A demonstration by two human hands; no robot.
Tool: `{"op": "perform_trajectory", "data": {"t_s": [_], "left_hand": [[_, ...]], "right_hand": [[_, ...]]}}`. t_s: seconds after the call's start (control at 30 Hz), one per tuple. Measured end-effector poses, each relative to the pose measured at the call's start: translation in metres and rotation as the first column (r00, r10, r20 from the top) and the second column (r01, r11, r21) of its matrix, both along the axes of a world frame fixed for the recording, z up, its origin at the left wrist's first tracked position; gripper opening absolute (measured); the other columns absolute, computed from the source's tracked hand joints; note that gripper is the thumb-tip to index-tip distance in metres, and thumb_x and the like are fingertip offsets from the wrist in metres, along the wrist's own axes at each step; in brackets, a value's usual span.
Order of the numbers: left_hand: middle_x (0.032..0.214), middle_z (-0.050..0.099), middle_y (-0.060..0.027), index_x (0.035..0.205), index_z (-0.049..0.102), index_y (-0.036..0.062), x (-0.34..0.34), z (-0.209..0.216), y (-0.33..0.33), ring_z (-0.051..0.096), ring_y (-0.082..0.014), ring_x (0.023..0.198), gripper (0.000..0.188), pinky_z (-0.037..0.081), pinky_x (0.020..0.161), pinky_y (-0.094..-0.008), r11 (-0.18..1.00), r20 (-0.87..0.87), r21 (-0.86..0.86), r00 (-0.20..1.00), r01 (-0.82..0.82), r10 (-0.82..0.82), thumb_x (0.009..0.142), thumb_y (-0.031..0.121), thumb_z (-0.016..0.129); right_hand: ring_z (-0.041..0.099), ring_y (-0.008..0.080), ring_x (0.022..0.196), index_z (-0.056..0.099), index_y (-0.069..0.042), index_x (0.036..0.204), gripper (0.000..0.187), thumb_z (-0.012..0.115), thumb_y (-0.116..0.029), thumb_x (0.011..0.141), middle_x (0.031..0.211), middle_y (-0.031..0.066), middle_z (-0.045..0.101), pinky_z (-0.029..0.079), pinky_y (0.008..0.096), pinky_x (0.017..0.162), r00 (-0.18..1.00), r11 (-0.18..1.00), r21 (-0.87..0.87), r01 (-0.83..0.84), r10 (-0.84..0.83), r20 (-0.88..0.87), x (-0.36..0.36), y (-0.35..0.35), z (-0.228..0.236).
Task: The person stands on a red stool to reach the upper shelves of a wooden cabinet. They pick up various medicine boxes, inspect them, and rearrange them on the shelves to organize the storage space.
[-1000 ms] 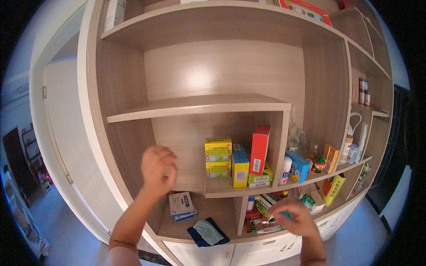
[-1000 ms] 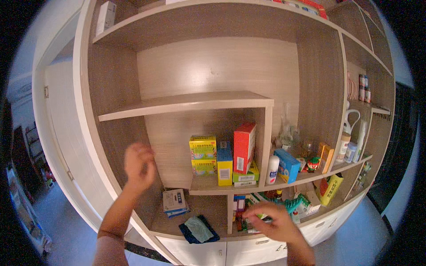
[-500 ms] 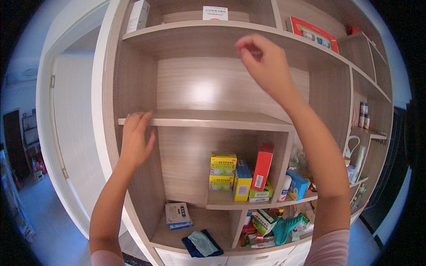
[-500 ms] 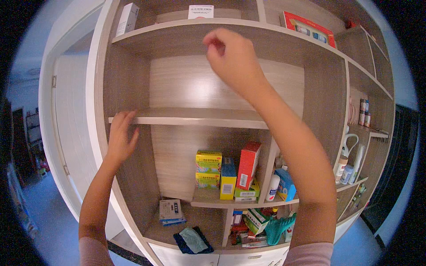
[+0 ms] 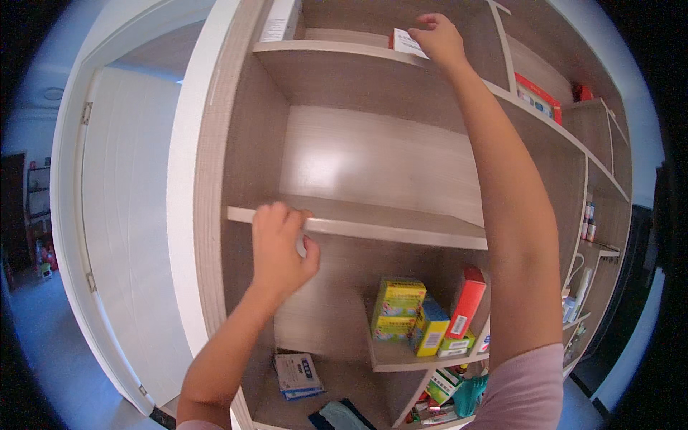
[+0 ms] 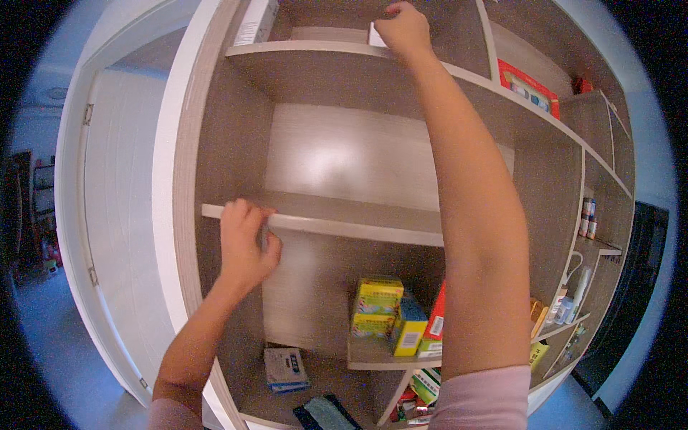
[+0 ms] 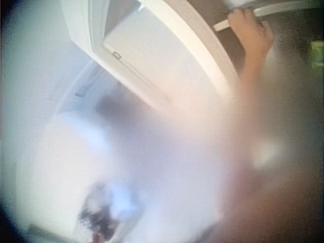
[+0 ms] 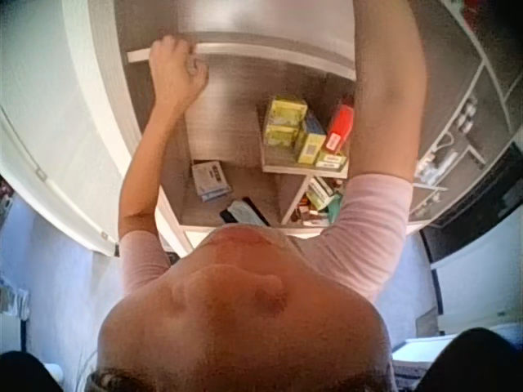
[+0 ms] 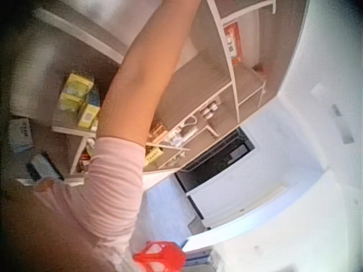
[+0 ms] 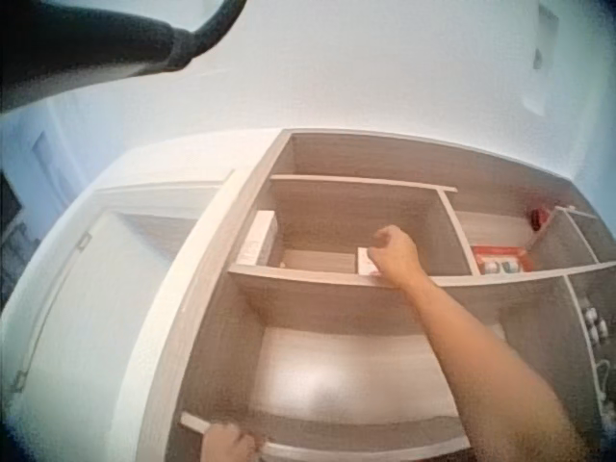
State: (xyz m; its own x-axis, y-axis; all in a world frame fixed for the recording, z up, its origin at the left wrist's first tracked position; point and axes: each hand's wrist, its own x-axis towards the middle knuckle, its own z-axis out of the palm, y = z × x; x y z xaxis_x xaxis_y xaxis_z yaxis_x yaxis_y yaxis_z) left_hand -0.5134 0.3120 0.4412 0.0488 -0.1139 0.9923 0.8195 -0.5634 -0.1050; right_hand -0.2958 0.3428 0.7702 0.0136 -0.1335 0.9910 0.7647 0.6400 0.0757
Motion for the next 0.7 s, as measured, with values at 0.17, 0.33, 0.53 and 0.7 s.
{"op": "perform_trajectory", "data": {"t_s": [0.17, 0.33, 0.53, 0.7], "left_hand": [[0.084, 0.045, -0.0125, 0.088, 0.054, 0.0039, -0.010, 0.001, 0.002, 0.044, -0.0313, 0.080, 0.033, 0.036, 0.072, -0.0404, 0.997, -0.060, -0.031, 0.995, 0.073, -0.075, 0.055, 0.004, 0.056], [0.088, 0.046, -0.0132, 0.092, 0.053, 0.0035, -0.016, -0.002, 0.004, 0.045, -0.0316, 0.083, 0.037, 0.036, 0.075, -0.0429, 0.996, -0.103, -0.032, 0.991, 0.081, -0.084, 0.055, 0.004, 0.056], [0.088, 0.045, -0.0141, 0.092, 0.052, 0.0026, -0.018, -0.006, 0.015, 0.045, -0.0323, 0.083, 0.037, 0.036, 0.076, -0.0449, 0.996, -0.095, 0.001, 0.992, 0.085, -0.085, 0.056, 0.006, 0.058], [0.087, 0.045, -0.0148, 0.092, 0.053, 0.0032, -0.009, -0.007, 0.018, 0.044, -0.0331, 0.082, 0.036, 0.036, 0.075, -0.0434, 0.998, -0.121, -0.039, 0.992, -0.046, 0.041, 0.057, 0.006, 0.058]], "right_hand": [[0.055, 0.0316, 0.097, 0.034, 0.006, 0.124, 0.093, 0.079, -0.041, 0.057, 0.119, 0.0227, 0.047, 0.051, 0.0355, 0.068, 0.915, 0.869, -0.372, 0.327, -0.390, -0.106, -0.014, 0.036, 0.048], [0.048, 0.0297, 0.109, 0.018, 0.006, 0.131, 0.114, 0.081, -0.045, 0.052, 0.122, 0.0214, 0.045, 0.043, 0.0356, 0.088, 0.873, 0.702, -0.598, 0.386, -0.488, -0.009, -0.033, 0.044, 0.058], [0.048, 0.0288, 0.111, 0.031, 0.003, 0.127, 0.105, 0.080, -0.047, 0.049, 0.119, 0.0195, 0.049, 0.042, 0.0371, 0.090, 0.879, 0.860, -0.426, 0.279, -0.408, -0.247, -0.017, 0.060, 0.064], [0.052, 0.0285, 0.103, 0.043, -0.003, 0.120, 0.073, 0.072, -0.038, 0.064, 0.112, 0.0175, 0.053, 0.045, 0.0373, 0.085, 0.977, 0.957, 0.202, 0.209, -0.197, -0.077, 0.004, -0.009, 0.001]]}}
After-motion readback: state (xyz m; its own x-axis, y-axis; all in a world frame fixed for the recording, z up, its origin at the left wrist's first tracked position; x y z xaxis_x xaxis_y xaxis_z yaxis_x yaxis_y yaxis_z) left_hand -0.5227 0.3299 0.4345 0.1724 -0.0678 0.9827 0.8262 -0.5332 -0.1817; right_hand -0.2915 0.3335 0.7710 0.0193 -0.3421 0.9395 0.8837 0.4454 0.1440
